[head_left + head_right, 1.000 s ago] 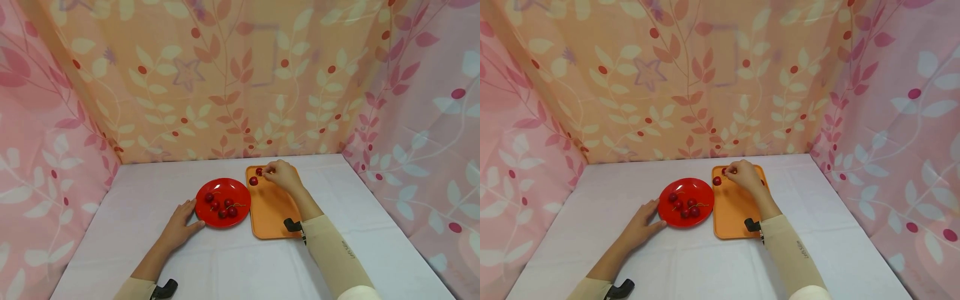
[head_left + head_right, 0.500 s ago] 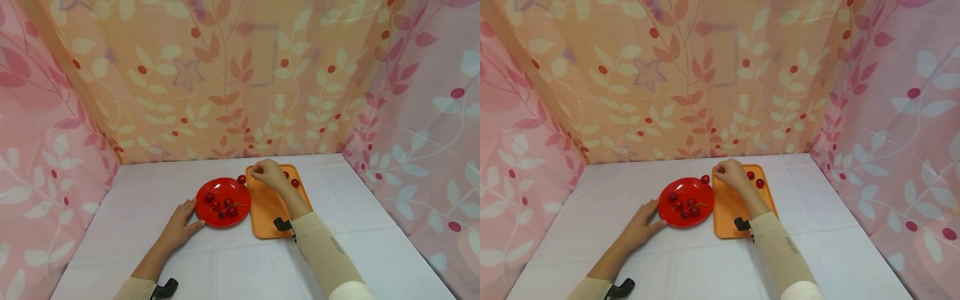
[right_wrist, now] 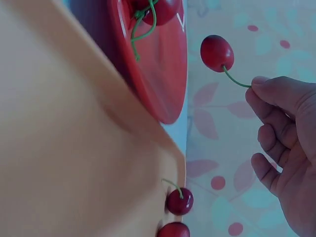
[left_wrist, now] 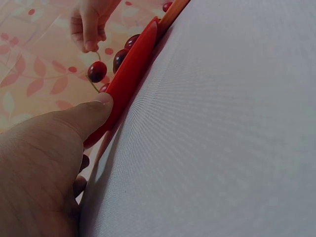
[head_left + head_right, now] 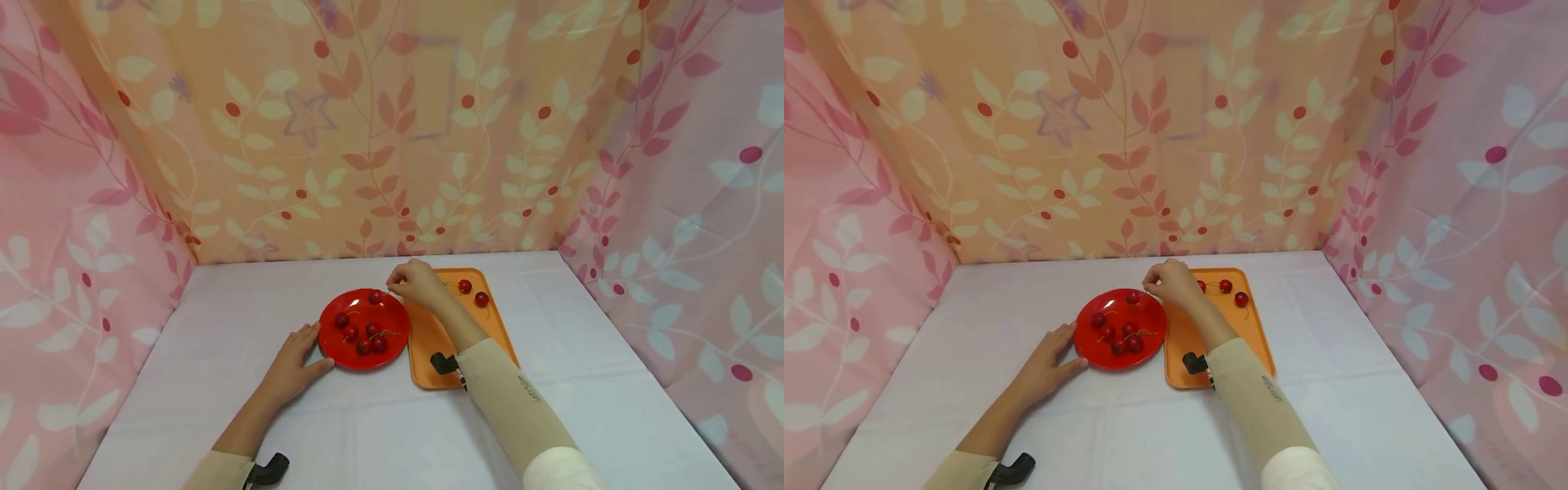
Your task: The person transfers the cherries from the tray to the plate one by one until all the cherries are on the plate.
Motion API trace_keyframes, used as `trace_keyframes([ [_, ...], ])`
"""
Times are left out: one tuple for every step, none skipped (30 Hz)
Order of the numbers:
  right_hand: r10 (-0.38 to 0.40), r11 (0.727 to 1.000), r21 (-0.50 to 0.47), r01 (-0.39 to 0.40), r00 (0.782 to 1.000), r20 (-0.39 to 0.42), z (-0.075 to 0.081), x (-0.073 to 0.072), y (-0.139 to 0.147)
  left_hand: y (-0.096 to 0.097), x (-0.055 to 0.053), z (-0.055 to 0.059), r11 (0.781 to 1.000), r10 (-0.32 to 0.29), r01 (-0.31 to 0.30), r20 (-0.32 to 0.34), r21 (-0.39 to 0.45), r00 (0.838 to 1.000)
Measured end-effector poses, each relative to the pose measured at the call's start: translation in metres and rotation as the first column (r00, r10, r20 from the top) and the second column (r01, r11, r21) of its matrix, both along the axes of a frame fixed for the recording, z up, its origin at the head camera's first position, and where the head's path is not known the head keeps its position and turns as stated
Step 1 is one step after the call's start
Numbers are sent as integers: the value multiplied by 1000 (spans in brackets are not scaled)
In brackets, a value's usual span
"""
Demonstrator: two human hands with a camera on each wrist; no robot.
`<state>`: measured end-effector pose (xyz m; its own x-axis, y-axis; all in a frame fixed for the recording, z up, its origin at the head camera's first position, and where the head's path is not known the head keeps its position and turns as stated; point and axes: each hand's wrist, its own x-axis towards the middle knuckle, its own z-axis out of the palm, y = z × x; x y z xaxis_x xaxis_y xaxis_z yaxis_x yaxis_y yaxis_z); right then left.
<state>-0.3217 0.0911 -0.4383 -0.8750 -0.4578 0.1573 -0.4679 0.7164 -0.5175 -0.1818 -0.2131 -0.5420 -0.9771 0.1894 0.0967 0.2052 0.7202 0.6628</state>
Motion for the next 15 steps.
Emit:
trace_keyframes([
  [5, 1000, 5, -5, 1000, 6, 0, -1, -3, 0, 0, 0, 1000, -3, 3, 2, 0, 1000],
  [12, 1000, 7, -12, 1000, 8, -1, -2, -6, -1, 1, 1, 1000, -4, 4, 3, 0, 1000],
  [18, 1000, 12, -18, 1000, 10, -3, -3, -9, -1, 1, 1, 1000, -4, 4, 7, -1, 1000],
  [26, 1000, 15, -26, 1000, 8, -4, -5, -12, -1, 2, 1, 1000, -3, 3, 10, -2, 1000],
  [33, 999, 11, -33, 999, 11, -5, -6, -14, -1, 2, 1, 1000, -2, 2, 10, -2, 1000],
  [38, 999, 7, -38, 999, 15, -6, -8, -17, -1, 2, 1, 1000, 0, 0, 11, -4, 1000],
  [46, 999, 3, -46, 999, 17, -7, -9, -19, -1, 3, 2, 1000, 4, -4, 13, -3, 1000],
  [57, 998, 3, -57, 998, 13, -8, -11, -22, -1, 2, 2, 1000, 3, -3, 15, -2, 1000],
  [63, 998, 4, -63, 998, 18, -9, -13, -24, -1, 2, 3, 1000, 5, -5, 17, -1, 1000],
  [68, 998, 6, -68, 997, 24, -10, -14, -27, 0, 2, 3, 1000, 5, -5, 17, 0, 1000],
  [71, 997, 8, -71, 997, 32, -11, -15, -29, 0, 2, 3, 1000, 6, -6, 18, 2, 1000],
  [73, 997, 16, -73, 997, 37, -13, -16, -31, 0, 2, 3, 1000, 6, -6, 21, 2, 1000],
  [76, 997, 19, -77, 996, 50, -15, -16, -34, 0, 1, 3, 1000, 4, -4, 21, 3, 1000],
  [78, 997, 22, -80, 995, 62, -16, -17, -35, 0, 1, 3, 1000, 0, 0, 19, 3, 1000],
  [78, 997, 24, -80, 994, 77, -17, -17, -37, 0, 1, 3, 1000, 1, -1, 20, 5, 1000],
])
